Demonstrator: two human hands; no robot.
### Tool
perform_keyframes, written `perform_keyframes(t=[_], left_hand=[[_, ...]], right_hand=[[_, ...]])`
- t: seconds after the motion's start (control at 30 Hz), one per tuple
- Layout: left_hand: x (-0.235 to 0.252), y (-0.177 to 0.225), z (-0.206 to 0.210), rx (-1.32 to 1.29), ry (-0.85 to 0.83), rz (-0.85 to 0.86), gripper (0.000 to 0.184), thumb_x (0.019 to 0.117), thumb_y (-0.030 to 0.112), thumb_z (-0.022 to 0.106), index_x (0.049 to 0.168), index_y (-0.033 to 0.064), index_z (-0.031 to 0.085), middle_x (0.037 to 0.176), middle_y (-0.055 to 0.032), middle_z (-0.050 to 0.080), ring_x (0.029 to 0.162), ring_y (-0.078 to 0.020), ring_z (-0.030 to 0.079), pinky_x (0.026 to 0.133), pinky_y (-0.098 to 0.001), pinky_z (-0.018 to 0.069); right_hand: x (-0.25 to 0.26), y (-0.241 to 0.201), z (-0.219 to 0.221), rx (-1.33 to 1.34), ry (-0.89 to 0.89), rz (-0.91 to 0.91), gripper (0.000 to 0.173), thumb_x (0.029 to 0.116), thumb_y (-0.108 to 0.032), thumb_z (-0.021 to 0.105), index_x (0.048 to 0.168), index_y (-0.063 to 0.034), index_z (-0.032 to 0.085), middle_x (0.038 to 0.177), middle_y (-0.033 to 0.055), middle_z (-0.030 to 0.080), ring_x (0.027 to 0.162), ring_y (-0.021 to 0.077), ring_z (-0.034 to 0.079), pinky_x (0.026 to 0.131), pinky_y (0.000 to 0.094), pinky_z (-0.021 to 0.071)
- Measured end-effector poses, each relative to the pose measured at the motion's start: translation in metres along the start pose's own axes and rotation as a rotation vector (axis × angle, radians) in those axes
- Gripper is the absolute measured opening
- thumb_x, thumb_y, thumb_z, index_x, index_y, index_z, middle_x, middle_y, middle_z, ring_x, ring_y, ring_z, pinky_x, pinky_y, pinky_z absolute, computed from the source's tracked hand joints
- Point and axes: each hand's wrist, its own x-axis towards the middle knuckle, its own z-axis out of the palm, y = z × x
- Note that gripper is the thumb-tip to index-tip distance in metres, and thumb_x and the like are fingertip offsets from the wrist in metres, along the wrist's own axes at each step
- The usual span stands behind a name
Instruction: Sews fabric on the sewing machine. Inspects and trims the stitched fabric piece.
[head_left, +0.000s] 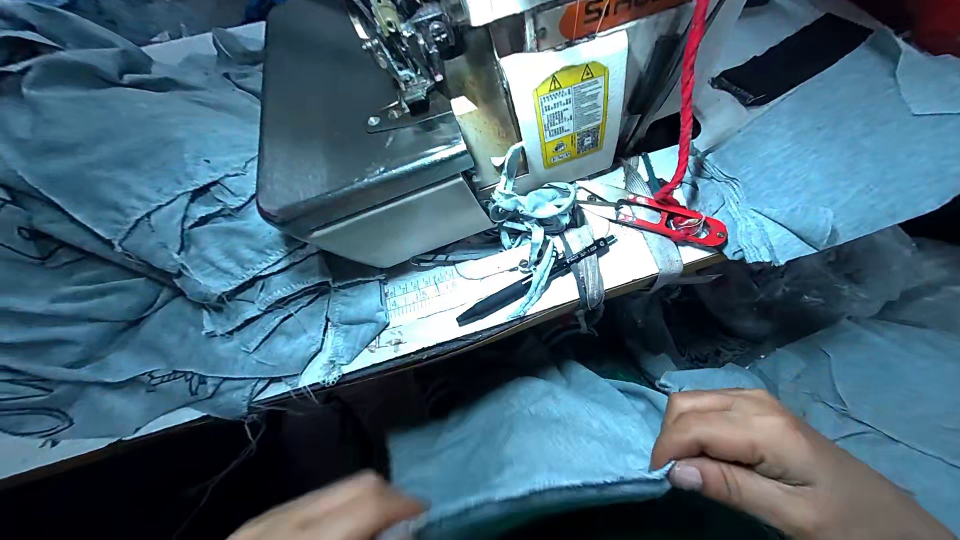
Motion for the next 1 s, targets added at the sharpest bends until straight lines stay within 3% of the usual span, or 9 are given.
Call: perform_keyframes(t=[0.1,0.17,0.27,0.4,0.53,0.67,0.73,0.83,1.0], left_hand=[[0.013,0.003,0.015,0.184,0.06,-0.183,0.034,0.1039,0.022,0.057,0.119,-0.0053,0.069,0.118,-0.0279,0.069,0.109,-0.0405,0.068,0.092,-0.0546,0.0541],[0.025,0.008,0.031,0.179,0.13,-0.113,0.037,0.1048,0.03,0.056,0.123,0.0008,0.07,0.129,-0.0244,0.067,0.124,-0.0375,0.063,0.104,-0.0512,0.0496],[0.051,0.012,0.065,0.061,0.208,0.092,0.034,0.1084,0.028,0.047,0.12,0.0067,0.071,0.127,-0.014,0.07,0.132,-0.0275,0.059,0.112,-0.0422,0.0451],[0.075,-0.005,0.101,-0.081,0.215,0.287,0.041,0.1099,0.034,0.04,0.117,0.0073,0.07,0.113,-0.0072,0.075,0.123,-0.017,0.064,0.111,-0.0319,0.0448],[0.074,-0.009,0.102,-0.095,0.243,0.268,0.03,0.1051,0.032,0.054,0.102,0.0095,0.073,0.083,-0.0039,0.069,0.088,-0.011,0.067,0.099,-0.0237,0.0487],[0.067,-0.01,0.09,-0.081,0.279,0.187,0.026,0.1048,0.028,0.056,0.097,0.009,0.072,0.084,-0.0032,0.07,0.092,-0.0084,0.067,0.097,-0.0221,0.0494],[0.066,-0.011,0.087,-0.156,0.258,0.16,0.026,0.1057,0.027,0.055,0.097,0.008,0.071,0.087,-0.0032,0.07,0.094,-0.005,0.066,0.095,-0.0196,0.0502],[0.069,-0.017,0.093,-0.294,0.224,0.141,0.026,0.1042,0.026,0.055,0.095,0.0058,0.069,0.083,-0.0028,0.064,0.085,0.0018,0.059,0.076,-0.0103,0.0451],[0.073,-0.024,0.106,-0.55,0.156,0.04,0.022,0.1033,0.027,0.053,0.097,0.0098,0.066,0.085,0.0074,0.065,0.08,0.0124,0.056,0.072,-0.0057,0.0448]], right_hand=[[0.003,0.002,0.012,0.033,-0.05,0.081,0.03,0.1063,-0.019,0.051,0.095,0.0,0.071,0.08,0.0081,0.064,0.078,0.0065,0.059,0.072,0.0154,0.0458],[0.004,0.004,0.018,0.065,-0.08,0.108,0.03,0.1058,-0.018,0.051,0.094,0.0006,0.071,0.079,0.0084,0.065,0.078,0.0068,0.059,0.072,0.016,0.0457],[0.005,0.005,0.022,0.076,-0.085,0.119,0.03,0.1062,-0.019,0.051,0.096,0.0003,0.072,0.078,0.0072,0.062,0.075,0.0055,0.057,0.069,0.0142,0.0442],[0.003,0.004,0.021,0.068,-0.083,0.115,0.03,0.1067,-0.021,0.052,0.099,-0.0006,0.072,0.079,0.0069,0.061,0.077,0.0058,0.057,0.07,0.0145,0.0441],[0.0,0.005,0.019,0.032,-0.052,0.118,0.028,0.1052,-0.023,0.056,0.1,-0.001,0.072,0.083,0.0064,0.065,0.08,0.0043,0.059,0.073,0.0128,0.0456],[-0.007,0.01,0.015,-0.14,0.005,0.191,0.024,0.103,-0.027,0.06,0.103,-0.0075,0.074,0.092,0.0024,0.069,0.088,0.0011,0.064,0.078,0.0118,0.0502],[-0.01,0.012,0.012,-0.138,0.034,0.208,0.026,0.1034,-0.028,0.058,0.098,-0.0081,0.074,0.089,0.0001,0.069,0.086,-0.0014,0.062,0.077,0.0103,0.049],[-0.011,0.012,0.009,-0.032,0.031,0.217,0.029,0.1048,-0.028,0.056,0.097,-0.005,0.073,0.082,-0.0005,0.064,0.079,-0.004,0.057,0.071,0.0078,0.0443],[-0.007,0.011,0.01,0.053,0.06,0.259,0.029,0.105,-0.025,0.055,0.096,-0.0036,0.072,0.079,-0.0026,0.06,0.075,-0.0073,0.053,0.067,0.0059,0.0411]])
